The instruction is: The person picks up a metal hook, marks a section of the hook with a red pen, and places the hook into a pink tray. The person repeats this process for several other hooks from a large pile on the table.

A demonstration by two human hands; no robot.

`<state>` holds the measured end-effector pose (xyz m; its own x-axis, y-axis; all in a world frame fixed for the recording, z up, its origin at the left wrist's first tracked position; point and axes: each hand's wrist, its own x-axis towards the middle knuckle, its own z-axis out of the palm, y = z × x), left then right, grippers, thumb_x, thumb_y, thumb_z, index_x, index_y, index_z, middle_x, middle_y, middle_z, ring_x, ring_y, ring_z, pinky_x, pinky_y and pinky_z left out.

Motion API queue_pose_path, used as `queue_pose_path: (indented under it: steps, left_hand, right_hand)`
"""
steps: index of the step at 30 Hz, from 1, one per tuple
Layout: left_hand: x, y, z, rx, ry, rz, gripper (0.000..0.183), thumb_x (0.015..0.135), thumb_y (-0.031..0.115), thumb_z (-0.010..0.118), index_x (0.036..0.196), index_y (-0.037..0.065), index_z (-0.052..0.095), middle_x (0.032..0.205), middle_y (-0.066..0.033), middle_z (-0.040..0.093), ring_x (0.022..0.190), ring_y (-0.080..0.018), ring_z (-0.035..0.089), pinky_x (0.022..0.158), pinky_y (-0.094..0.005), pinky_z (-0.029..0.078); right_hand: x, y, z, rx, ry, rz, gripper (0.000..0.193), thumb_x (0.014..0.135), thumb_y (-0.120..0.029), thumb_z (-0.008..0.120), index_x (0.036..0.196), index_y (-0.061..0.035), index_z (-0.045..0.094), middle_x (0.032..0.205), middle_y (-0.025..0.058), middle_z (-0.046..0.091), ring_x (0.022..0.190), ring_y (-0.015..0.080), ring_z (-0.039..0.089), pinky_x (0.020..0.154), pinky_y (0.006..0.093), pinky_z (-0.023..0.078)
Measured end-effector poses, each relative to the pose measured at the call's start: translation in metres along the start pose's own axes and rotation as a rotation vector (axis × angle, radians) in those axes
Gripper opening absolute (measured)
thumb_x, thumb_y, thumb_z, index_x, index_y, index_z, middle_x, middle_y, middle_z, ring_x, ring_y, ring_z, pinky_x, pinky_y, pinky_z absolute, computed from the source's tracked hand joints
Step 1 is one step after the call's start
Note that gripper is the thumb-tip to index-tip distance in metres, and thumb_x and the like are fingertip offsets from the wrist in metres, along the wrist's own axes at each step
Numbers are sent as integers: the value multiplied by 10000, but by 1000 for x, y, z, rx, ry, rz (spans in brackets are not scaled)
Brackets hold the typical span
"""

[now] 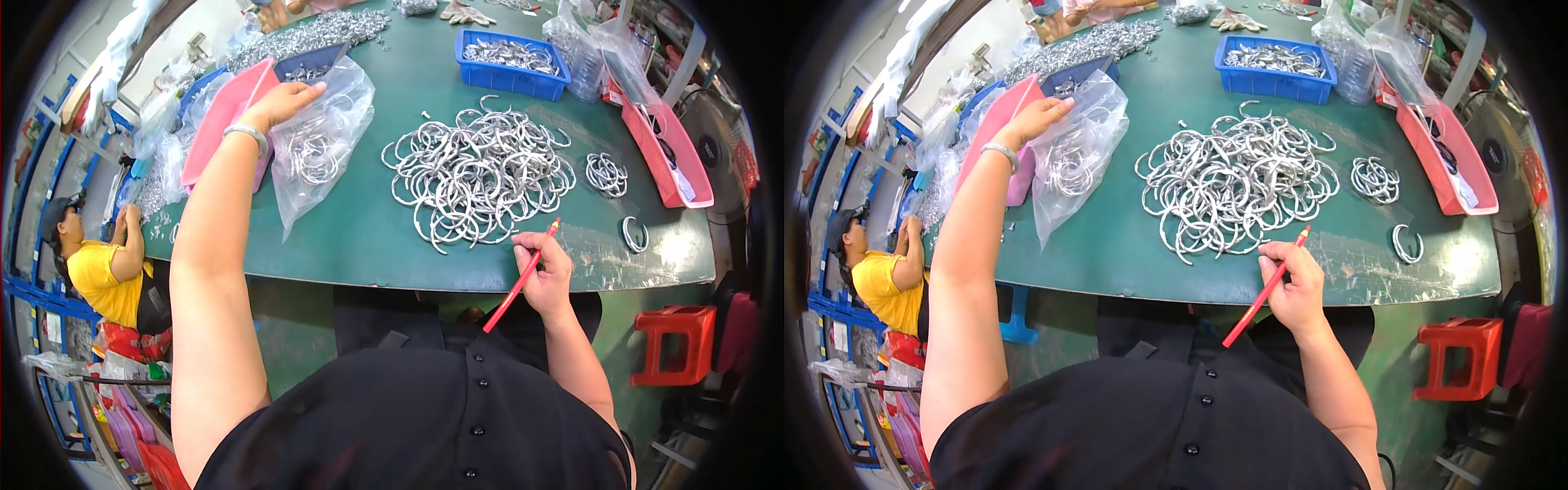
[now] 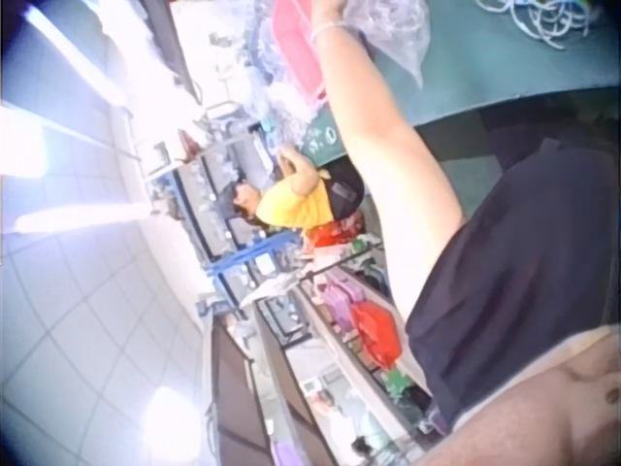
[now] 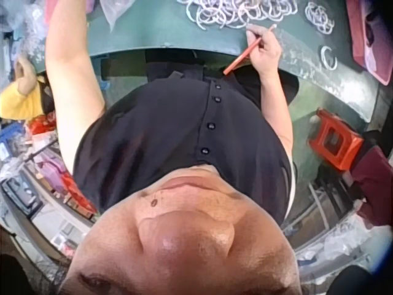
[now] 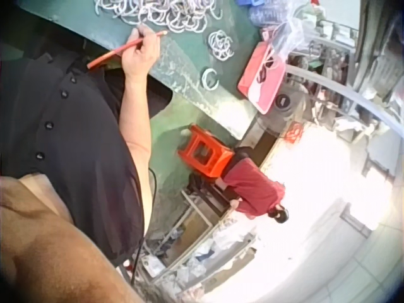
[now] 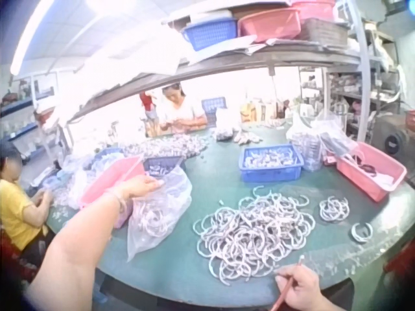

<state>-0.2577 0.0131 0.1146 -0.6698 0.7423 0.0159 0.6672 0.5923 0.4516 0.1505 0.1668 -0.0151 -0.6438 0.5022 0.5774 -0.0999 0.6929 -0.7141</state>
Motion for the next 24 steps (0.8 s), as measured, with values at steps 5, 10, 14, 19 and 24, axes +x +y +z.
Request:
queue_pose_path:
  steps: [5, 10, 14, 19, 24]
  left_hand:
    - [28, 11, -16, -272, 177, -24, 409, 814, 346, 553, 1062, 19, 555, 946, -133, 610, 866, -255, 582, 790, -339, 437]
    - [58, 2, -17, 267, 257, 114, 393, 731, 125, 574, 1123, 140, 546, 1065, -166, 571, 982, -314, 550, 844, -352, 430]
    - [68, -11, -11, 549, 85, 127, 523, 664, 137, 659, 1159, 58, 509, 1104, -185, 549, 1019, -323, 526, 899, -358, 405]
    - [60, -40, -26, 742, -123, -224, 382, 705, 172, 654, 1042, 4, 588, 1055, -185, 580, 988, -316, 558, 849, -366, 438]
    - [69, -33, -9, 629, -158, -256, 364, 704, 230, 673, 981, 2, 618, 1030, -177, 593, 955, -307, 574, 818, -366, 453]
  right_hand:
    - [1, -4, 5, 31, 39, -47, 131, 709, 44, 601, 825, -7, 570, 780, 95, 605, 659, 203, 566, 607, 271, 448]
    - [1, -5, 6, 22, 60, -25, 135, 704, 46, 600, 825, -5, 569, 775, 98, 604, 651, 211, 566, 606, 272, 450]
    - [1, -7, 4, 3, 61, -23, 131, 698, 48, 602, 809, -6, 558, 769, 113, 602, 659, 230, 578, 603, 281, 458]
    - [4, -10, 4, -5, 23, -73, 158, 674, 66, 601, 800, -12, 548, 768, 116, 602, 659, 240, 580, 594, 292, 460]
    - [5, -6, 4, -53, 6, -24, 160, 671, 69, 598, 798, -11, 543, 764, 118, 603, 657, 240, 579, 594, 292, 460]
